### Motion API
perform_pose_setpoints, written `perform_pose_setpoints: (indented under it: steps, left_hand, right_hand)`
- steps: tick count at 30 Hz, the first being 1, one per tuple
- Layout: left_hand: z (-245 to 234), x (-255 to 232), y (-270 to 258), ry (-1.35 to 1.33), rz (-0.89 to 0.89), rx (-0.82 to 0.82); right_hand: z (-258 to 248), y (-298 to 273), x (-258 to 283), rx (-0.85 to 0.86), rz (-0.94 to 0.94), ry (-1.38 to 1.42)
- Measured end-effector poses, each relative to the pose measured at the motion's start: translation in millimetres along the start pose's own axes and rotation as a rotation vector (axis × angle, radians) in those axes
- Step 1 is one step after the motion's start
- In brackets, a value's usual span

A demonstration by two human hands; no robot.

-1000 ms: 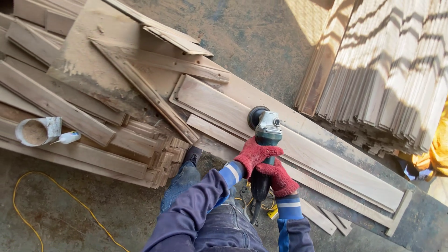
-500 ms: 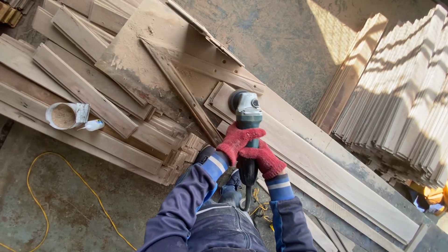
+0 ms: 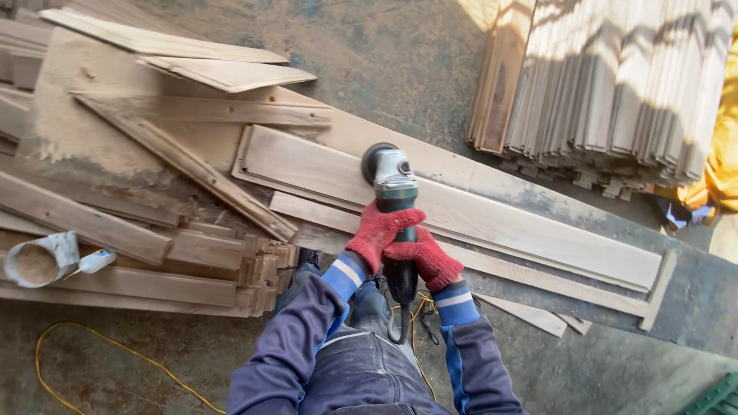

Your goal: Sanding a wooden plank using an angle grinder.

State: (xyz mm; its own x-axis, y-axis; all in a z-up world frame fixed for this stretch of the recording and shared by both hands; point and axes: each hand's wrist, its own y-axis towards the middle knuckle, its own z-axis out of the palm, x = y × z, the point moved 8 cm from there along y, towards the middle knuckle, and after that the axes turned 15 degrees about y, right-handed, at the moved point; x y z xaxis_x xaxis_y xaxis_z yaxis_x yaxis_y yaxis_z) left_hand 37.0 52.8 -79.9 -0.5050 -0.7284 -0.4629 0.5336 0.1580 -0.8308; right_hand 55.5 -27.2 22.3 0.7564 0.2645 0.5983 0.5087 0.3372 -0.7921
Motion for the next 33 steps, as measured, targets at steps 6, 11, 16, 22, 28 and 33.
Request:
perform_pose_setpoints:
  steps: [6, 11, 16, 22, 28, 33]
  left_hand:
    - [148, 68, 0, 0.274, -0.044, 0.284]
    - [231, 132, -5, 0.422, -0.046, 0.288]
    - [273, 164, 2, 0.525, -0.097, 0.371]
    - [271, 166, -2, 0.42, -0.118, 0.343]
    - [246, 161, -4, 0.426, -0.114, 0.313]
    - [223, 131, -35, 0.648, -0.083, 0.316]
  right_hand:
    - [-146, -37, -16, -0.278, 0.022, 0.214]
    - [-289, -26, -93, -0.394, -0.028, 0.374]
    - [-369, -16, -143, -0.408, -0.053, 0.505]
    - [-362, -16, -141, -0.377, -0.068, 0.536]
    - [-329, -29, -129, -0.351, -0.09, 0.516]
    - [-296, -31, -124, -0.322, -0.103, 0.508]
